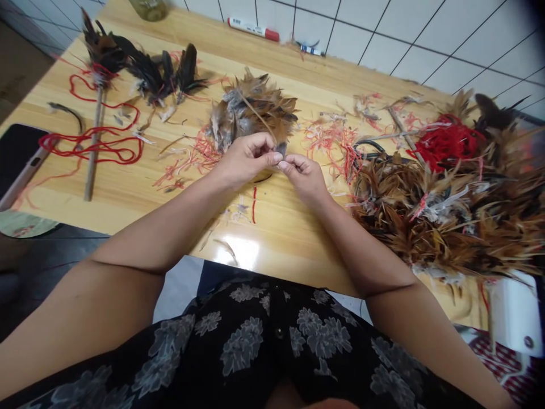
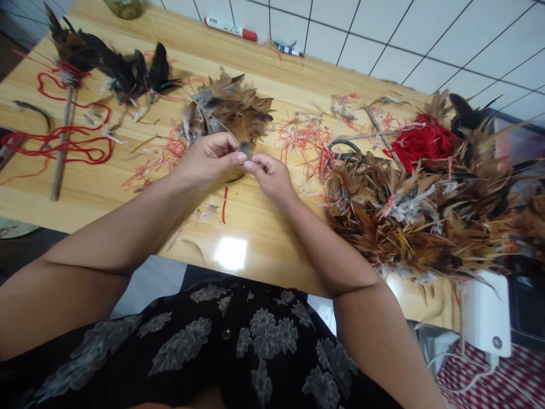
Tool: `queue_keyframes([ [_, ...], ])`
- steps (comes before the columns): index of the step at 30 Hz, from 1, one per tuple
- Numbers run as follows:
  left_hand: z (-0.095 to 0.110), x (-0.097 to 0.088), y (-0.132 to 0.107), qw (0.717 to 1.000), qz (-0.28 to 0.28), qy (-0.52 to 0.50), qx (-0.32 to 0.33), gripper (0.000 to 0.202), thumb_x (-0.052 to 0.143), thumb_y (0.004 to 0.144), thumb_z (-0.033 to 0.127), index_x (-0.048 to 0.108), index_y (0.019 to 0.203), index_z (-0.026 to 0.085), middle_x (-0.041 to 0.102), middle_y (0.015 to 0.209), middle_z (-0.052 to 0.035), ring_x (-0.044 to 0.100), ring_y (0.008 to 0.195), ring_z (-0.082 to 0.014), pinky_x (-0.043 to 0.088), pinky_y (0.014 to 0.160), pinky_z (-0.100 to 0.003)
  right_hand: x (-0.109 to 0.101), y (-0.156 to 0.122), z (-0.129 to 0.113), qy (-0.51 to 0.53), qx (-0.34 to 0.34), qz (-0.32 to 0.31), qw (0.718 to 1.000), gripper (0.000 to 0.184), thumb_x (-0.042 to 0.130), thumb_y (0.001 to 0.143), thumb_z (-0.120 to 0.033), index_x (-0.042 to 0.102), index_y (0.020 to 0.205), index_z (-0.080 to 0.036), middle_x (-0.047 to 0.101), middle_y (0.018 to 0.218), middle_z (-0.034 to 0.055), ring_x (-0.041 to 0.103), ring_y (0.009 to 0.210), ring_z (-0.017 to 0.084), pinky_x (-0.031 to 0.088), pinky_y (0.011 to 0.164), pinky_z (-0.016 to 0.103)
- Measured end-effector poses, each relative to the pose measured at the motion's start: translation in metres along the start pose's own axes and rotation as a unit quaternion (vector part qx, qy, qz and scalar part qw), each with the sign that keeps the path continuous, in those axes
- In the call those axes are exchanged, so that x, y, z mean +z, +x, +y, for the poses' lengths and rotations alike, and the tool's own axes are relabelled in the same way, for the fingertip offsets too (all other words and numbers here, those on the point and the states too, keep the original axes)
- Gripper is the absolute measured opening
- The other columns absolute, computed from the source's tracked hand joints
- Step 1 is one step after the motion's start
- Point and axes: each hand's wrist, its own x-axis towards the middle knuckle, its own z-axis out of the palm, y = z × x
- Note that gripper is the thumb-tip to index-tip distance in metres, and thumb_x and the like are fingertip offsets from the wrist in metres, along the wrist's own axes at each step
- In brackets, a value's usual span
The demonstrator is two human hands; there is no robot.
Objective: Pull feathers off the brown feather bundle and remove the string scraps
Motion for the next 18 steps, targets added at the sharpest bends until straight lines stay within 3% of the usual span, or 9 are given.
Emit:
queue_keyframes([
  [6, 0.002, 0.004, -0.003, 0.999, 0.003, -0.032, -0.015, 0.043, 0.108, 0.086, 0.035, 0.068, 0.080, 0.020, 0.062, 0.076, 0.0030, 0.061, 0.070, -0.0143, 0.051, 0.071, -0.029, -0.004, -0.001, -0.002, -0.026, -0.013, -0.018, 0.999, 0.066, 0.078, 0.090, -0.087, 0.071, 0.083, -0.022, 0.070, 0.088, 0.0022, 0.066, 0.094, 0.019, 0.058, 0.097, 0.036],
  [12, 0.012, 0.010, -0.008, 0.996, -0.028, -0.061, -0.054, 0.035, 0.103, 0.090, 0.035, 0.073, 0.087, 0.018, 0.069, 0.079, 0.0002, 0.071, 0.078, -0.0188, 0.057, 0.079, -0.032, -0.008, -0.002, -0.001, -0.052, -0.039, -0.047, 0.997, 0.070, 0.068, 0.095, -0.091, 0.066, 0.079, -0.023, 0.071, 0.088, 0.0027, 0.065, 0.091, 0.019, 0.057, 0.100, 0.039],
  [18, 0.007, 0.008, -0.008, 0.998, -0.014, -0.027, -0.047, 0.036, 0.103, 0.085, 0.035, 0.071, 0.081, 0.020, 0.068, 0.079, 0.0005, 0.064, 0.075, -0.0172, 0.052, 0.072, -0.031, -0.009, -0.004, -0.006, -0.039, -0.019, -0.048, 0.998, 0.073, 0.073, 0.088, -0.096, 0.077, 0.087, -0.023, 0.079, 0.095, 0.0045, 0.070, 0.099, 0.022, 0.058, 0.106, 0.040],
])
